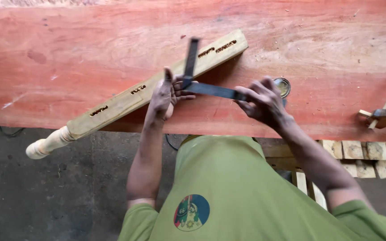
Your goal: The person marks a long wooden piece with a pencil using a try square and a ruler to draw straight lines. They also use a small wooden block to align with existing slots on the wood. The person works on a large wooden workbench in a workshop setting.
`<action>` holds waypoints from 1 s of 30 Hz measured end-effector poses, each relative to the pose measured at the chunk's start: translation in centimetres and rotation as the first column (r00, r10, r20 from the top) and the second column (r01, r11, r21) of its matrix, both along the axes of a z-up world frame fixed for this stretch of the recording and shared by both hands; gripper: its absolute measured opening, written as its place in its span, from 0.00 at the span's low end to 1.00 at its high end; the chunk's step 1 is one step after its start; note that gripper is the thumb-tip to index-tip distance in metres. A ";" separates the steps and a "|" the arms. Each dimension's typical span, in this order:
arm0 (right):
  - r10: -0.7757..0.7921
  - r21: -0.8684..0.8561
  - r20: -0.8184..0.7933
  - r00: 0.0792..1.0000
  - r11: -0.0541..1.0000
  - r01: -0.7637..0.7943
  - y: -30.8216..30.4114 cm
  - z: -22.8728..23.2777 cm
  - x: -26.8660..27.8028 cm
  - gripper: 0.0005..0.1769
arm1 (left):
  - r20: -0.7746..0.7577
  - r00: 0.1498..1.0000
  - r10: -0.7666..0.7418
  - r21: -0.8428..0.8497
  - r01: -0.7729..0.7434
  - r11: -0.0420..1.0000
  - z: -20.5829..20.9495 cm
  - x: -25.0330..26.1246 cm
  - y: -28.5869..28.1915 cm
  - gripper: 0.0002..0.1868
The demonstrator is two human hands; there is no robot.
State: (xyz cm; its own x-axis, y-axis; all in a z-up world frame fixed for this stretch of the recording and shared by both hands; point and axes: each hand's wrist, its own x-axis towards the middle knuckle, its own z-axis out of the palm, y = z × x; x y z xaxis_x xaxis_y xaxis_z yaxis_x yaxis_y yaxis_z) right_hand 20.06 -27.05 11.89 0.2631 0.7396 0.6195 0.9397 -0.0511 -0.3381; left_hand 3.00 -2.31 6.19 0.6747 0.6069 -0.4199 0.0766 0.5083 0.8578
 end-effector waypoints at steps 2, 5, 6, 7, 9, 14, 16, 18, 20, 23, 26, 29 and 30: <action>0.108 -0.031 0.084 0.991 0.994 -0.106 1.7 -1.3 1.8 0.12 | 0.122 0.989 -0.082 -0.187 0.104 0.977 -0.3 0.5 0.1 0.27; 0.207 -0.178 0.095 0.974 0.966 -0.188 3.2 -2.8 4.8 0.14 | 0.041 0.998 -0.038 0.011 0.038 0.999 -2.0 -0.2 1.1 0.12; 0.170 -0.186 0.043 0.985 0.970 -0.159 3.8 -2.4 6.1 0.28 | 0.034 0.997 0.071 0.034 -0.073 0.997 -3.2 -0.3 1.7 0.12; 0.131 -0.195 -0.009 0.991 0.972 -0.130 4.3 -2.0 7.3 0.42 | 0.030 0.983 0.180 0.057 -0.182 0.982 -4.4 -0.4 2.3 0.12; 0.007 -0.217 -0.076 0.997 0.976 -0.023 3.6 -3.8 11.0 0.33 | 0.027 0.963 0.270 0.057 -0.271 0.961 -9.2 -1.1 4.4 0.11; -0.171 -0.249 -0.566 0.806 0.968 0.031 3.7 -10.8 15.4 0.11 | -0.072 0.912 0.404 0.029 -0.403 0.915 -8.5 0.3 2.5 0.09; -0.214 -0.255 -0.711 0.669 0.966 0.038 4.4 -12.2 15.2 0.08 | -0.127 0.908 0.400 0.051 -0.397 0.916 -8.8 1.3 1.6 0.10; -0.203 -0.225 -0.734 0.649 0.973 0.051 5.0 -11.5 14.9 0.07 | -0.186 0.903 0.388 0.139 -0.367 0.920 -9.1 1.2 2.0 0.10; -0.194 -0.202 -0.761 0.619 0.978 0.059 5.2 -11.5 14.7 0.07 | -0.258 0.889 0.379 0.221 -0.327 0.919 -8.6 1.4 1.9 0.11; -0.176 -0.161 -0.791 0.586 0.984 0.078 5.3 -12.1 14.8 0.06 | -0.362 0.801 0.476 0.412 -0.321 0.853 -6.0 2.3 1.6 0.07; -0.194 -0.165 -0.785 0.588 0.981 0.104 5.3 -12.0 14.9 0.07 | -0.630 0.588 0.508 0.621 -0.011 0.783 -3.5 2.6 1.4 0.11; -0.154 -0.109 -0.781 0.605 0.988 0.111 5.6 -11.4 14.8 0.07 | -0.664 0.557 0.499 0.664 0.131 0.736 -3.4 2.5 1.8 0.13; -0.155 -0.112 -0.753 0.640 0.988 0.107 5.6 -11.3 14.8 0.06 | -0.658 0.539 0.526 0.703 0.188 0.686 -3.9 2.3 1.9 0.15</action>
State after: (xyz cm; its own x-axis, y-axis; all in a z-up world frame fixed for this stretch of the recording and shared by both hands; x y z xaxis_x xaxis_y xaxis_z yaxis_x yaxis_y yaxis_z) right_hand 34.82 -21.47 0.59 0.7192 0.6842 0.1207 0.3384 -0.1933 -0.9209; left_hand 5.32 -0.42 2.25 0.1335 0.9823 -0.1310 0.8410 -0.0424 0.5393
